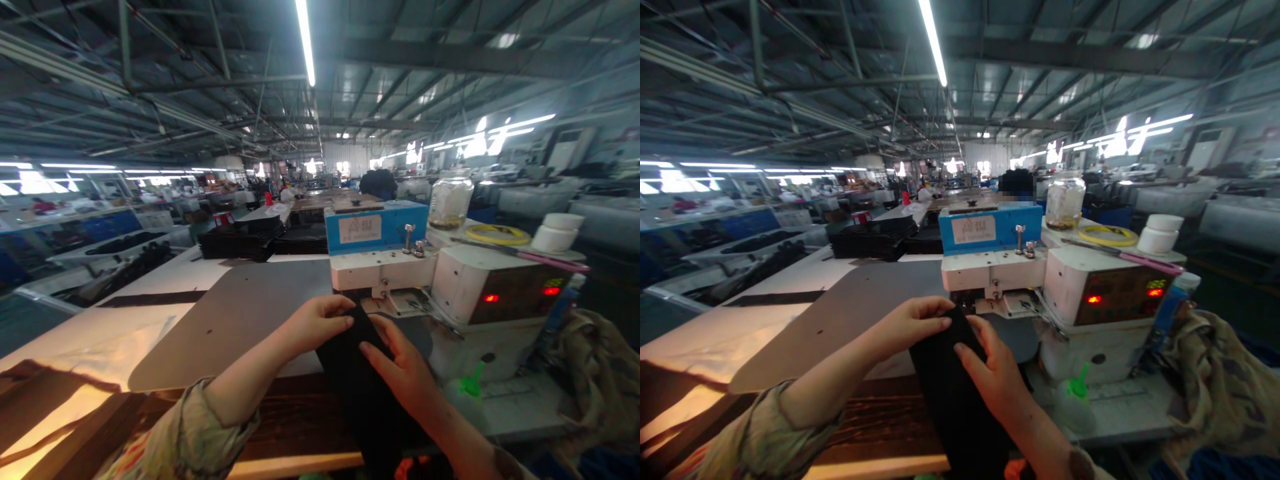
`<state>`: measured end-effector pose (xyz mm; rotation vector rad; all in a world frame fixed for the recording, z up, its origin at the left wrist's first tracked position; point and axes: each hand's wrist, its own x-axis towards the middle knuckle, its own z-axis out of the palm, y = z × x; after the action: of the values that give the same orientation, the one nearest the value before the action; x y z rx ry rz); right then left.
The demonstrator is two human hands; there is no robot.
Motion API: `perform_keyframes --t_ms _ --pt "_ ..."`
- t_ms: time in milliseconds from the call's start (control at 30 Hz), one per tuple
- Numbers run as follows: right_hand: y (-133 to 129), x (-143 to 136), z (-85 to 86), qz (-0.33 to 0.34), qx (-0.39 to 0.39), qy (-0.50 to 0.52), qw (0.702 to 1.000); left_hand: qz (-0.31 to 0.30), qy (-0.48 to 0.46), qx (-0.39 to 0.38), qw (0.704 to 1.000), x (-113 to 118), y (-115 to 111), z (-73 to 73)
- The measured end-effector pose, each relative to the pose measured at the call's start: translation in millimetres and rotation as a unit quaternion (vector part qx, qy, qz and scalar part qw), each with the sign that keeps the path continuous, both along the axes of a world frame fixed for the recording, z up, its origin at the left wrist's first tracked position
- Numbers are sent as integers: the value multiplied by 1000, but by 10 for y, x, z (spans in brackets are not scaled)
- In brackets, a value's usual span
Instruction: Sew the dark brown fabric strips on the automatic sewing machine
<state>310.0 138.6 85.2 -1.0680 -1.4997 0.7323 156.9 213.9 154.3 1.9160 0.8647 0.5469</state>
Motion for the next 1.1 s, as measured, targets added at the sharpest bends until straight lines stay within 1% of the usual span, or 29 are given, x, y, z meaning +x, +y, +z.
perform_keyframes --t_ms 100,200,333,467,533,633,700,800,900,967,1033,1100 --pt "25 0 -40 -47 33 -36 998 16 -1 6 1000 30 4 -36" --pt "21 4 -60 -72 73 -98 990 33 6 9 999 40 4 -58" --pt "12 15 -87 -101 146 -181 967 54 -9 -10 998 44 -18 -83" --pt "22 54 -116 -102 243 -291 920 79 -50 -73 993 67 -45 -102" --pt "30 81 -114 -105 265 -358 889 83 -78 -122 986 85 -51 -103" --pt "48 122 -81 -125 275 -448 842 84 -109 -181 974 105 -39 -104" --pt "64 143 -49 -131 277 -490 816 86 -109 -191 972 108 -17 -109" --pt "84 160 -11 -126 277 -527 794 86 -90 -162 979 101 17 -122" --pt "95 149 2 -119 255 -550 786 79 -88 -150 982 100 40 -152" --pt "111 128 9 -115 223 -556 793 81 -91 -160 980 114 64 -203" --pt "149 103 22 -110 180 -546 811 94 -86 -157 979 141 116 -291" --pt "221 81 35 -103 127 -520 838 114 -53 -99 987 172 204 -412"
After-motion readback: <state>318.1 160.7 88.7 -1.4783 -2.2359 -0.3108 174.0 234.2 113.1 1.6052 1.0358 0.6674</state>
